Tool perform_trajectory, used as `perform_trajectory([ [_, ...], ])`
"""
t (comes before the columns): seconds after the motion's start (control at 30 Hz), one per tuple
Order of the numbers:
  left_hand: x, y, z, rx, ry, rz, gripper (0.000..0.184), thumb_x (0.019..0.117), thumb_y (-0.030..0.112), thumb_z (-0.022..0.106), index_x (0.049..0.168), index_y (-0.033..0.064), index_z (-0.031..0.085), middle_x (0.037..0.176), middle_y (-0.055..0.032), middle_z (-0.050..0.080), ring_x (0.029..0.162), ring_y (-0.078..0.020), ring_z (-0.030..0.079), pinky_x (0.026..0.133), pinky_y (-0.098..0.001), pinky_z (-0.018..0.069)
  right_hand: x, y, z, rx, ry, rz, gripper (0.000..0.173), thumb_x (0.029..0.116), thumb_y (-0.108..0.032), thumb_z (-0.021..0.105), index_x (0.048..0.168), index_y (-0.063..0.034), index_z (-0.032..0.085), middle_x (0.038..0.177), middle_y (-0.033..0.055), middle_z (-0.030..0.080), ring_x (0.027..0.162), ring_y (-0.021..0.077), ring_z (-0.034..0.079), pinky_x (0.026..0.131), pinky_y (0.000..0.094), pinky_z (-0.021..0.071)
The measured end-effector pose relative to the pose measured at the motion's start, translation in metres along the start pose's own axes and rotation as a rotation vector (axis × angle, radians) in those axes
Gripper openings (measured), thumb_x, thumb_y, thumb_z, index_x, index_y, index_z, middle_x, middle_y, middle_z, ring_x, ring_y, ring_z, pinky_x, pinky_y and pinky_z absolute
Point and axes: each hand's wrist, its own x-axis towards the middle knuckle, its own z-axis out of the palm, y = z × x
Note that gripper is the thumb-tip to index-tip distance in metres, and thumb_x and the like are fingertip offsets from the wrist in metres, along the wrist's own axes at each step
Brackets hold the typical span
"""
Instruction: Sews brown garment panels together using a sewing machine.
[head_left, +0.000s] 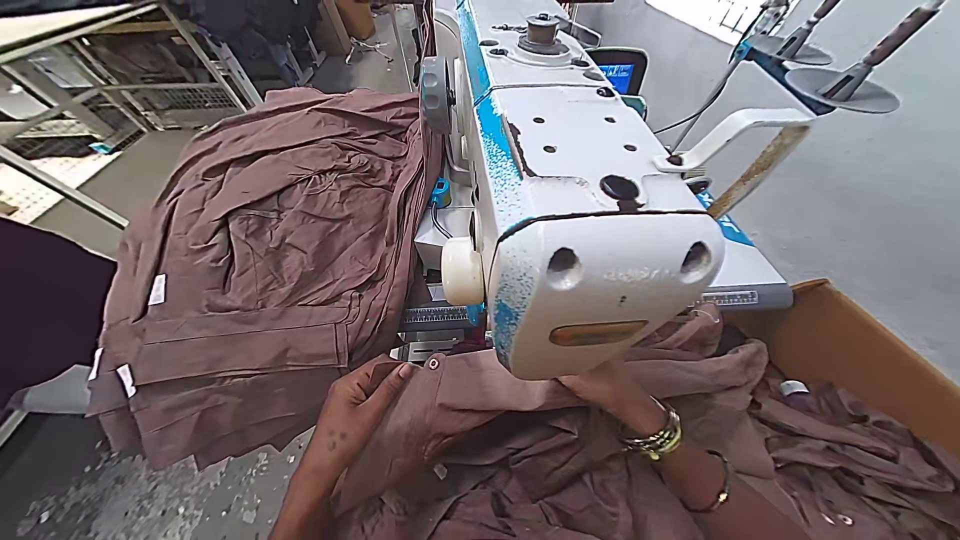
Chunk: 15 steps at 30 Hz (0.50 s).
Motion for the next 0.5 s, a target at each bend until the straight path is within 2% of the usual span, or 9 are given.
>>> perform_trajectory([
  [0.07, -0.003, 0.0, 0.003, -0.007, 0.008, 0.003, 0.022, 0.0962, 0.033, 0.064, 0.091, 0.0149, 0.074, 0.077, 0.0129, 0.069, 0.067, 0.0074, 0.061, 0.062, -0.0129, 0.0508, 0.0, 0.0, -0.005, 0.034, -0.045, -0.009, 0.044, 0.0855, -0.026, 0.075, 0.119, 0.0022, 0.066, 0.094, 0.0096, 0.072, 0.09, 0.0156, 0.067, 0.081, 0.039, 0.0537],
  [0.1, -0.003, 0.002, 0.005, -0.008, 0.015, 0.006, 0.021, 0.0961, 0.033, 0.064, 0.091, 0.0146, 0.074, 0.077, 0.0127, 0.069, 0.067, 0.0072, 0.061, 0.062, -0.013, 0.0507, 0.0, 0.001, -0.01, 0.068, -0.06, -0.014, 0.041, 0.0851, -0.023, 0.075, 0.117, 0.0014, 0.066, 0.091, 0.0053, 0.07, 0.087, 0.0084, 0.065, 0.08, 0.031, 0.0527],
  [0.17, 0.0, 0.008, 0.007, 0.022, 0.026, 0.027, 0.023, 0.0966, 0.034, 0.063, 0.091, 0.0144, 0.074, 0.077, 0.0131, 0.069, 0.066, 0.008, 0.061, 0.061, -0.0124, 0.0502, 0.0, 0.006, -0.02, 0.12, -0.055, -0.006, 0.03, 0.0879, -0.02, 0.073, 0.11, -0.0039, 0.061, 0.08, -0.0067, 0.061, 0.074, -0.005, 0.057, 0.071, 0.0166, 0.0488],
  [0.27, 0.004, 0.018, 0.012, 0.104, 0.033, 0.085, 0.028, 0.0968, 0.039, 0.062, 0.091, 0.015, 0.075, 0.076, 0.0136, 0.068, 0.066, 0.0103, 0.059, 0.061, -0.0121, 0.0478, -0.004, 0.016, -0.029, 0.1, -0.023, 0.007, 0.018, 0.0948, -0.019, 0.065, 0.106, -0.0077, 0.055, 0.066, -0.0134, 0.047, 0.058, -0.0081, 0.044, 0.058, 0.0124, 0.0394],
  [0.3, 0.006, 0.021, 0.013, 0.129, 0.033, 0.113, 0.029, 0.0969, 0.04, 0.062, 0.091, 0.0148, 0.075, 0.075, 0.0139, 0.067, 0.065, 0.0115, 0.057, 0.06, -0.0112, 0.0467, -0.005, 0.021, -0.029, 0.057, -0.002, -0.017, 0.019, 0.0947, -0.022, 0.064, 0.106, -0.0089, 0.056, 0.065, -0.0141, 0.046, 0.057, -0.0072, 0.043, 0.058, 0.014, 0.0391],
  [0.4, 0.009, 0.019, 0.017, 0.289, 0.058, 0.18, 0.034, 0.0969, 0.044, 0.058, 0.089, 0.0147, 0.074, 0.068, 0.0114, 0.063, 0.059, 0.0077, 0.055, 0.055, -0.0159, 0.0442, -0.008, 0.032, -0.033, -0.125, 0.052, -0.073, 0.027, 0.0956, -0.028, 0.062, 0.11, -0.0059, 0.062, 0.066, -0.0057, 0.054, 0.061, 0.0072, 0.051, 0.063, 0.0327, 0.043],
  [0.43, 0.008, 0.018, 0.019, 0.415, 0.094, 0.233, 0.037, 0.097, 0.046, 0.056, 0.089, 0.0141, 0.074, 0.067, 0.0067, 0.064, 0.057, -0.0003, 0.058, 0.053, -0.024, 0.0462, -0.007, 0.036, -0.037, -0.19, 0.074, -0.07, 0.026, 0.0961, -0.027, 0.062, 0.111, -0.005, 0.065, 0.069, -0.0014, 0.058, 0.063, 0.0127, 0.055, 0.064, 0.0374, 0.0452],
  [0.47, 0.006, 0.017, 0.023, 0.547, 0.138, 0.311, 0.039, 0.0973, 0.044, 0.054, 0.09, 0.0113, 0.074, 0.068, -0.0014, 0.067, 0.06, -0.014, 0.064, 0.053, -0.0371, 0.05, -0.004, 0.042, -0.044, -0.266, 0.122, -0.068, 0.024, 0.096, -0.022, 0.063, 0.11, -0.0033, 0.069, 0.075, 0.0057, 0.064, 0.07, 0.021, 0.062, 0.067, 0.0441, 0.0505],
  [0.5, 0.004, 0.017, 0.028, 0.658, 0.167, 0.393, 0.038, 0.0978, 0.04, 0.054, 0.095, 0.0091, 0.076, 0.079, -0.0088, 0.072, 0.071, -0.0277, 0.071, 0.059, -0.0486, 0.0554, 0.0, 0.049, -0.049, -0.344, 0.201, -0.068, 0.022, 0.0956, -0.018, 0.064, 0.107, -0.0014, 0.073, 0.084, 0.0141, 0.07, 0.08, 0.031, 0.069, 0.074, 0.052, 0.0542],
])
